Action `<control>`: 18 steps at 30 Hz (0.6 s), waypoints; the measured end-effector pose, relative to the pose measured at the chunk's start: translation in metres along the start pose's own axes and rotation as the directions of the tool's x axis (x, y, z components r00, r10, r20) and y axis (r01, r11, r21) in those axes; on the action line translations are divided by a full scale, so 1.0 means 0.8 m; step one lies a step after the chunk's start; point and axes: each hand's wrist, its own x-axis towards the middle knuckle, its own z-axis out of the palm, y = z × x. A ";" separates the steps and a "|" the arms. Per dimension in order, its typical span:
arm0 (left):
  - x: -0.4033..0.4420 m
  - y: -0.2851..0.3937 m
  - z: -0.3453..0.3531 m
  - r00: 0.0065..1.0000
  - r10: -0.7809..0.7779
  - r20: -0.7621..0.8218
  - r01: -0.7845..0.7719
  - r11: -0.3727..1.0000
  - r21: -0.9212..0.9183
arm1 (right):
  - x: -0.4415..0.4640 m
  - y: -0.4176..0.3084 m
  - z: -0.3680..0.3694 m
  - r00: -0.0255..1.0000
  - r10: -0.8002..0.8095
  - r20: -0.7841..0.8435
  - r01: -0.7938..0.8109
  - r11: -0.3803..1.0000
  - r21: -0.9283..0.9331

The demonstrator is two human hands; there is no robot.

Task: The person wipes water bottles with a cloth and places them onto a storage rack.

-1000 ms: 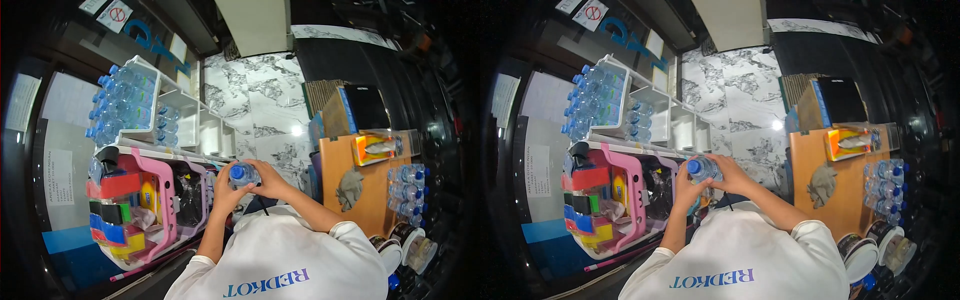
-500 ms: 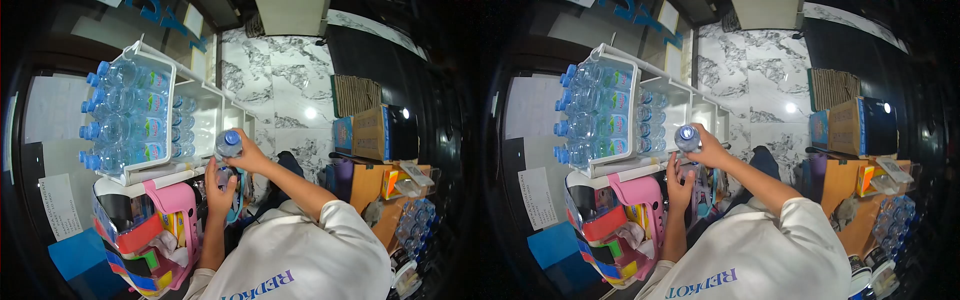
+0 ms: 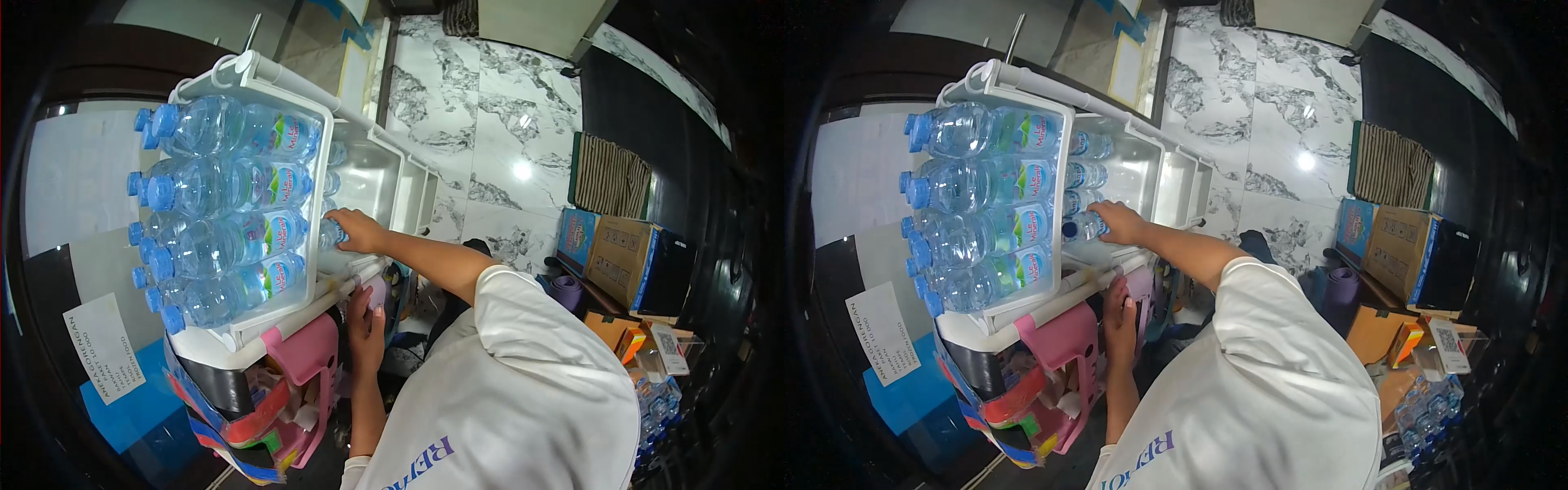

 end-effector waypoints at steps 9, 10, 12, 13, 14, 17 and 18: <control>-0.014 -0.002 0.001 0.970 -0.195 -0.147 0.164 0.966 -0.200 | 0.021 0.021 0.040 0.992 -0.010 0.123 0.004 0.999 0.047; -0.011 -0.001 0.003 0.968 -0.198 -0.155 0.165 0.965 -0.201 | 0.024 0.025 0.043 0.992 -0.020 0.126 0.016 0.999 0.038; -0.005 0.004 0.005 0.961 -0.228 -0.155 0.195 0.959 -0.204 | 0.024 0.036 0.042 0.986 -0.031 0.165 0.025 0.999 0.041; -0.002 0.004 0.006 0.960 -0.228 -0.162 0.194 0.960 -0.203 | 0.023 0.043 0.041 0.980 -0.038 0.197 0.031 0.999 0.039; 0.002 0.004 0.008 0.949 -0.267 -0.170 0.225 0.946 -0.233 | 0.023 0.048 0.042 0.979 -0.043 0.200 0.036 0.999 0.041; 0.011 0.008 0.010 0.945 -0.282 -0.165 0.239 0.942 -0.237 | 0.025 0.055 0.038 0.975 -0.121 0.186 0.106 0.991 0.087; 0.013 0.010 0.010 0.954 -0.262 -0.147 0.229 0.950 -0.211 | 0.024 0.051 0.035 0.975 -0.086 0.205 0.075 0.995 0.062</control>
